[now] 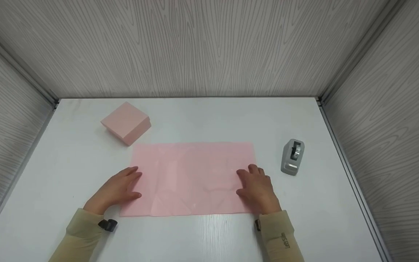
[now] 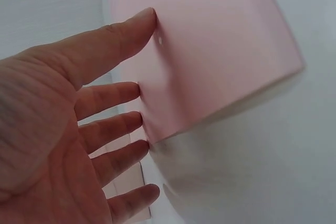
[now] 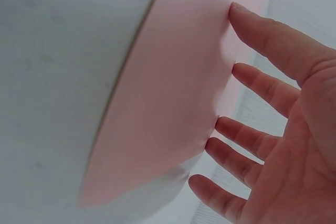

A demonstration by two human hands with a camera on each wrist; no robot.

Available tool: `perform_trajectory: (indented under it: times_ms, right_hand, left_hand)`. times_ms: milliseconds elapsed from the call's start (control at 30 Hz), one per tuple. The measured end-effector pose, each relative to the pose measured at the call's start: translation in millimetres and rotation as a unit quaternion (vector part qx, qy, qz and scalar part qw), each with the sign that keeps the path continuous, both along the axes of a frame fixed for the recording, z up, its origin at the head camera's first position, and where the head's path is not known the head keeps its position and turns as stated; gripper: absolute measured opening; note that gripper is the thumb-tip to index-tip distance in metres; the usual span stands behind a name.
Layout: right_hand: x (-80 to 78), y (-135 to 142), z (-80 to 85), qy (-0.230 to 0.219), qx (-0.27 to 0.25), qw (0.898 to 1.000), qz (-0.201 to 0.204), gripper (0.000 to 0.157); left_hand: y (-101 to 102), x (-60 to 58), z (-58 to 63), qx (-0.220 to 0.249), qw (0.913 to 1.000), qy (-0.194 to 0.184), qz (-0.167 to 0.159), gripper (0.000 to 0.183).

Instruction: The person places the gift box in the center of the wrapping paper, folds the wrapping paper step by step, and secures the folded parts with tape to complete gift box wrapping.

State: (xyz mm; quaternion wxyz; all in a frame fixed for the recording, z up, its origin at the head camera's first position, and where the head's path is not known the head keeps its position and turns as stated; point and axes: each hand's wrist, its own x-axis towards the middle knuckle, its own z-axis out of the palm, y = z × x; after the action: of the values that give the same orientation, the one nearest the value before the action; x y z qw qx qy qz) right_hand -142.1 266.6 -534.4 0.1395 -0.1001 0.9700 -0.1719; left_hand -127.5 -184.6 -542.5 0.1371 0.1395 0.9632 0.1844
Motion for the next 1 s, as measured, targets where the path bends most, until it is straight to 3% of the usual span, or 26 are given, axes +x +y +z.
perform_trajectory:
  times_ms: [267,367,467,667,867,1000]
  right_hand:
    - [-3.6,2,3.1,0.014,-0.034,0.999,0.002,0.052]
    - [-7.1,-1,6.8,0.023,-0.05,0.998,0.0,0.054]
    - [-12.6,-7,11.5,0.024,-0.077,0.997,0.0,0.058]
    - [-26.5,-28,21.4,0.012,-0.147,0.989,0.007,0.065]
    - [-42.2,-50,27.1,-0.002,-0.218,0.976,0.006,0.063]
    - [-53.5,-61,25.2,-0.016,-0.243,0.97,-0.003,0.063]
  left_hand:
    - [0,-2.1,3.7,0.027,0.9995,0.006,0.012,0.062]
    - [-4,-7.2,7.2,0.06,0.9968,0.022,0.047,0.056]
    - [-10,-14.8,11.8,0.103,0.989,0.023,0.104,0.057]
    - [-22,-37.2,16.8,0.195,0.9594,0.044,0.2,0.057]
    - [-27,-60.2,19.7,0.278,0.9223,0.062,0.261,0.05]
    - [-28,-76.2,20.6,0.298,0.9072,0.045,0.294,0.056]
